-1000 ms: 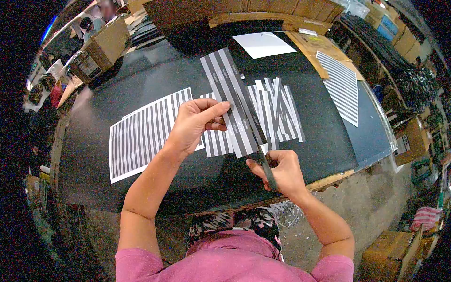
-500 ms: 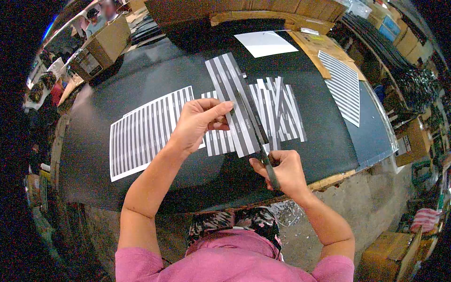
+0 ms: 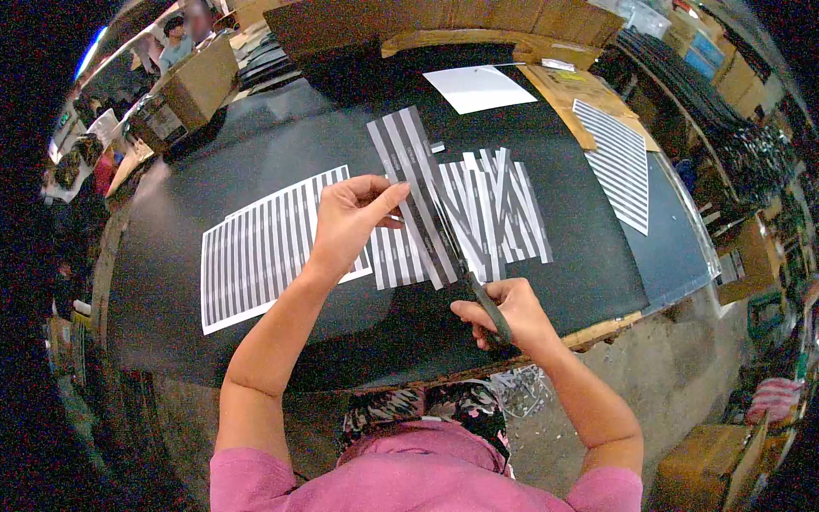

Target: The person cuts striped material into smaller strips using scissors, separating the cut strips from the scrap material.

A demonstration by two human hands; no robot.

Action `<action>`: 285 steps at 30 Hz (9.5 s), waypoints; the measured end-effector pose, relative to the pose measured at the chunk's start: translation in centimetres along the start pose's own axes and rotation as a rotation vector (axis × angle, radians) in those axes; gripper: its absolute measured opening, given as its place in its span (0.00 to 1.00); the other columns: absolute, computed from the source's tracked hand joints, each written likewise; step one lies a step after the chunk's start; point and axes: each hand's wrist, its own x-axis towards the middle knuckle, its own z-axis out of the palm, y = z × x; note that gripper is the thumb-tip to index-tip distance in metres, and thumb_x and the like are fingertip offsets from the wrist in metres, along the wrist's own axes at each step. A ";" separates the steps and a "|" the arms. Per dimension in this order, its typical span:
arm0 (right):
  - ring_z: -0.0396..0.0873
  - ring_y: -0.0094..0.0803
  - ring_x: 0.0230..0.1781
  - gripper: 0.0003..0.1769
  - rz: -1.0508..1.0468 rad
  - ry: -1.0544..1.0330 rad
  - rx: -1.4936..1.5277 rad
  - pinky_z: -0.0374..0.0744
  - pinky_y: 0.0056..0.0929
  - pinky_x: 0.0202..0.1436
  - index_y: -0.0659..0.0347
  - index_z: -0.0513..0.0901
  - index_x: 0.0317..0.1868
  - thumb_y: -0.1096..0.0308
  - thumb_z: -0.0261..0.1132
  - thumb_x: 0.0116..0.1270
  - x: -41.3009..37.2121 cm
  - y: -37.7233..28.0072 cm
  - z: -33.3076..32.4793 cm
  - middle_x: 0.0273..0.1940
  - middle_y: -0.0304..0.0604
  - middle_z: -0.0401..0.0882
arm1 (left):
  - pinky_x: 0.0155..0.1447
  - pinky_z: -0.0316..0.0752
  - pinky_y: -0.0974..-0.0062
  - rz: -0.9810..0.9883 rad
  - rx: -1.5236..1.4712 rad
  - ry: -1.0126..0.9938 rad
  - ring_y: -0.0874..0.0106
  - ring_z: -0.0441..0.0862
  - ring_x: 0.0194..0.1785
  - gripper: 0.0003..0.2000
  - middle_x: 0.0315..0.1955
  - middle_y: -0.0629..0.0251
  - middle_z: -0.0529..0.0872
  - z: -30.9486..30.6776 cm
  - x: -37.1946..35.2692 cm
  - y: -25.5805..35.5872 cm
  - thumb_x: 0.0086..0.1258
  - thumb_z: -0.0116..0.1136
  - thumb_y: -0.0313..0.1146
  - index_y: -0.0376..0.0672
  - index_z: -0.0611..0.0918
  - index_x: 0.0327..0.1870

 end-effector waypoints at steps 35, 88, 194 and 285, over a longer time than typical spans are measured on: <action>0.77 0.30 0.15 0.14 0.044 -0.186 0.167 0.72 0.24 0.18 0.72 0.79 0.25 0.66 0.68 0.53 0.2 -0.3 0.1 0.18 0.46 0.77 | 0.29 0.77 0.82 -0.279 -0.138 -0.137 0.80 0.78 0.22 0.10 0.18 0.70 0.79 -0.4 0.1 0.3 0.61 0.64 0.36 0.38 0.81 0.28; 0.73 0.18 0.24 0.12 -0.311 0.169 0.055 0.73 0.22 0.26 0.75 0.80 0.29 0.71 0.69 0.50 0.2 2.0 0.5 0.23 0.40 0.80 | 0.30 0.80 0.79 -0.299 -0.314 -0.203 0.77 0.80 0.23 0.10 0.21 0.66 0.82 2.5 -2.2 0.0 0.62 0.64 0.35 0.36 0.81 0.28; 0.76 0.26 0.15 0.13 -0.294 0.174 0.395 0.76 0.23 0.19 0.67 0.78 0.29 0.66 0.71 0.54 1.3 -1.5 0.4 0.20 0.41 0.77 | 0.37 0.79 0.81 -0.221 -0.184 -0.195 0.70 0.85 0.36 0.14 0.33 0.58 0.86 -0.3 0.2 0.4 0.67 0.58 0.40 0.34 0.82 0.40; 0.70 0.18 0.11 0.22 0.005 0.172 -0.080 0.67 0.20 0.13 0.67 0.79 0.19 0.55 0.72 0.53 -2.6 -0.1 2.0 0.14 0.36 0.73 | 0.38 0.81 0.80 -0.232 -0.288 -0.216 0.77 0.82 0.29 0.09 0.27 0.64 0.84 0.7 -1.1 0.8 0.63 0.62 0.33 0.33 0.82 0.34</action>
